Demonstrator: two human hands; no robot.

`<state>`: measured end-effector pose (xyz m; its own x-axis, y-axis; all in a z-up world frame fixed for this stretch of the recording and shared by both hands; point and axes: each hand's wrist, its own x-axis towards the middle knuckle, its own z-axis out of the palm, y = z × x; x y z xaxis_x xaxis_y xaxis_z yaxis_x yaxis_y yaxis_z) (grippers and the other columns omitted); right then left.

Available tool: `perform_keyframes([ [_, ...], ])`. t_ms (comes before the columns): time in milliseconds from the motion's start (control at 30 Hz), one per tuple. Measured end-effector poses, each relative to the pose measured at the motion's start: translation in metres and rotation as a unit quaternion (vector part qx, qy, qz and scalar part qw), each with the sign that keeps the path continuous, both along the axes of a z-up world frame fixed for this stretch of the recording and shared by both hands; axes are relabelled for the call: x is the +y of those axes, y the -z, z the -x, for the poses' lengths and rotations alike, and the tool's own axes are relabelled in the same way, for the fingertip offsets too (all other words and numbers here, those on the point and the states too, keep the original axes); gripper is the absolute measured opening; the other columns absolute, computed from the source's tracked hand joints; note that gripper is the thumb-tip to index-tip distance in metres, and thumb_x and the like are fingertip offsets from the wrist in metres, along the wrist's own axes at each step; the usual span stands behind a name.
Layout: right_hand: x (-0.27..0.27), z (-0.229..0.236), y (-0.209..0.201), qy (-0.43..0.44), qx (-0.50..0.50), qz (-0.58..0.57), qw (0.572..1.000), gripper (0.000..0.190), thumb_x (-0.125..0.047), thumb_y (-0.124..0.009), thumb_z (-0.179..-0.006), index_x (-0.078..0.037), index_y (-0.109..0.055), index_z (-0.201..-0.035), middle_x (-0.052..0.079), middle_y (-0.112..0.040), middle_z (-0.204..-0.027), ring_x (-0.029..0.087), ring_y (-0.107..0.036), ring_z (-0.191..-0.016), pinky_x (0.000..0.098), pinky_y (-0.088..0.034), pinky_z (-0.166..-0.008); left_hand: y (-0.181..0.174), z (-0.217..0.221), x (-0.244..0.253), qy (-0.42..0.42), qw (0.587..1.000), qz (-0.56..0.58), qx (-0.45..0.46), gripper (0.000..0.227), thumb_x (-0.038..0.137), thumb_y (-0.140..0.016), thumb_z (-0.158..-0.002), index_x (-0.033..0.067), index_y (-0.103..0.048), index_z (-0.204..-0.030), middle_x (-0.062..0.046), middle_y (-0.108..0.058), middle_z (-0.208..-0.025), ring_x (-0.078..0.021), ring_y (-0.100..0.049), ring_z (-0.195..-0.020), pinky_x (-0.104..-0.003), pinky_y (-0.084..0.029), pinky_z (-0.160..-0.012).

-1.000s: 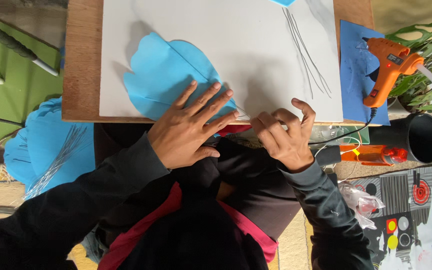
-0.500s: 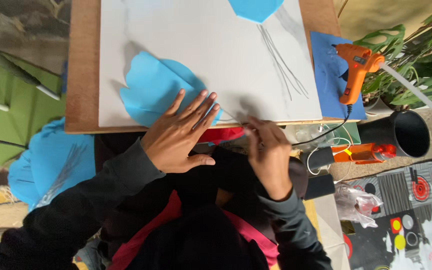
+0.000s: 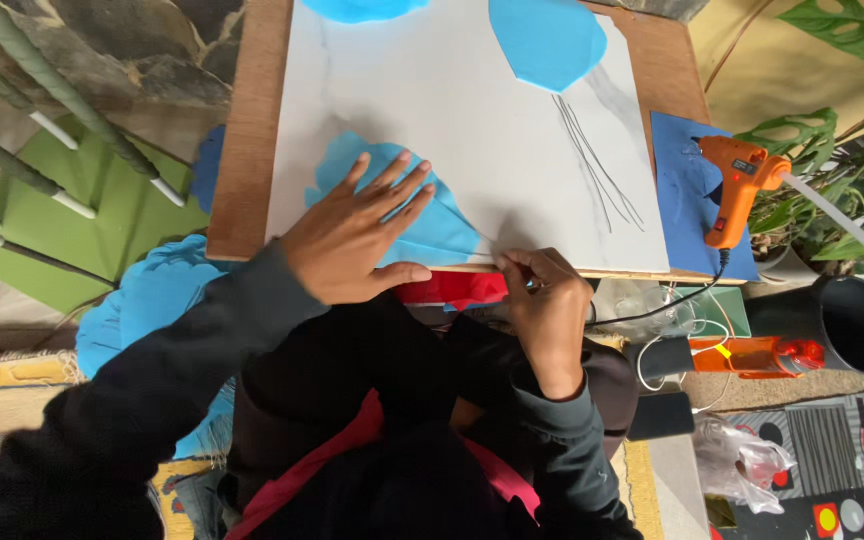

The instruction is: The person constructs blue paper petals by folding and gluing them onto wire stems. They use a glue gun to apply adhesive and press the paper around the wire to form the flower structure.

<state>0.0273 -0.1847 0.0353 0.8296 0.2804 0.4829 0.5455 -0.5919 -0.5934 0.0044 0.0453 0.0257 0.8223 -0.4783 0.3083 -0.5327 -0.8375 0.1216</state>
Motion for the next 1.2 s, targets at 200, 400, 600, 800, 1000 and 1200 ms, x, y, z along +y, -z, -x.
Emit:
perform_keyframes([
  [200,-0.007,-0.012,0.007,-0.004,0.058,-0.028,0.998,0.008,-0.003,-0.069,-0.074,0.001,-0.067,-0.081,0.014,-0.058,-0.062,0.021,-0.059,-0.046,0.0259,-0.05,-0.037,0.022,-0.01,-0.005,-0.027,0.999,-0.034,-0.016,0.09,0.071,-0.03,-0.081,-0.0002,-0.027,-0.136,-0.02,-0.026,-0.14,-0.0353,-0.026,-0.129,-0.057,-0.016,-0.103],
  [400,-0.007,-0.013,0.001,-0.008,0.059,0.018,0.998,0.01,-0.005,-0.07,-0.073,-0.002,-0.067,-0.082,0.012,-0.059,-0.064,0.022,-0.059,-0.055,0.0279,-0.049,-0.047,0.024,-0.007,-0.005,-0.036,0.998,-0.029,-0.04,0.09,0.07,-0.034,-0.08,0.0011,-0.027,-0.137,-0.019,-0.026,-0.141,-0.033,-0.023,-0.131,-0.054,-0.017,-0.104],
  [600,-0.007,-0.016,0.003,0.007,0.045,0.073,0.996,0.007,-0.009,-0.069,-0.075,-0.005,-0.066,-0.081,0.01,-0.059,-0.064,0.026,-0.061,-0.058,0.033,-0.049,-0.049,0.023,-0.006,-0.007,-0.034,0.998,-0.013,-0.058,0.09,0.071,-0.038,-0.076,0.0047,-0.03,-0.136,-0.019,-0.029,-0.14,-0.0331,-0.025,-0.131,-0.055,-0.018,-0.103],
  [800,-0.006,-0.014,0.003,0.024,0.036,0.079,0.996,0.007,-0.012,-0.069,-0.074,-0.009,-0.064,-0.076,0.007,-0.058,-0.062,0.024,-0.06,-0.058,0.0345,-0.047,-0.055,0.024,-0.005,-0.008,-0.03,0.998,0.008,-0.051,0.087,0.069,-0.041,-0.078,0.0045,-0.03,-0.136,-0.019,-0.027,-0.14,-0.0347,-0.025,-0.13,-0.056,-0.017,-0.103],
  [1000,-0.004,-0.019,-0.001,-0.002,0.004,0.057,0.998,0.009,-0.01,-0.069,-0.077,-0.006,-0.061,-0.078,0.008,-0.055,-0.062,0.025,-0.058,-0.059,0.0338,-0.045,-0.058,0.032,-0.01,-0.01,-0.045,0.998,0.027,-0.029,0.089,0.071,-0.04,-0.076,0.005,-0.031,-0.136,-0.019,-0.026,-0.141,-0.0346,-0.023,-0.131,-0.057,-0.015,-0.102],
  [1200,-0.009,-0.031,0.001,0.004,-0.012,0.078,0.997,0.006,-0.009,-0.069,-0.076,-0.009,-0.063,-0.077,0.006,-0.058,-0.063,0.023,-0.057,-0.058,0.0336,-0.044,-0.057,0.018,-0.012,-0.025,-0.075,0.994,0.023,0.077,0.092,0.074,-0.024,-0.079,0.002,-0.024,-0.137,-0.018,-0.015,-0.145,-0.0419,-0.015,-0.131,-0.066,-0.012,-0.098],
])
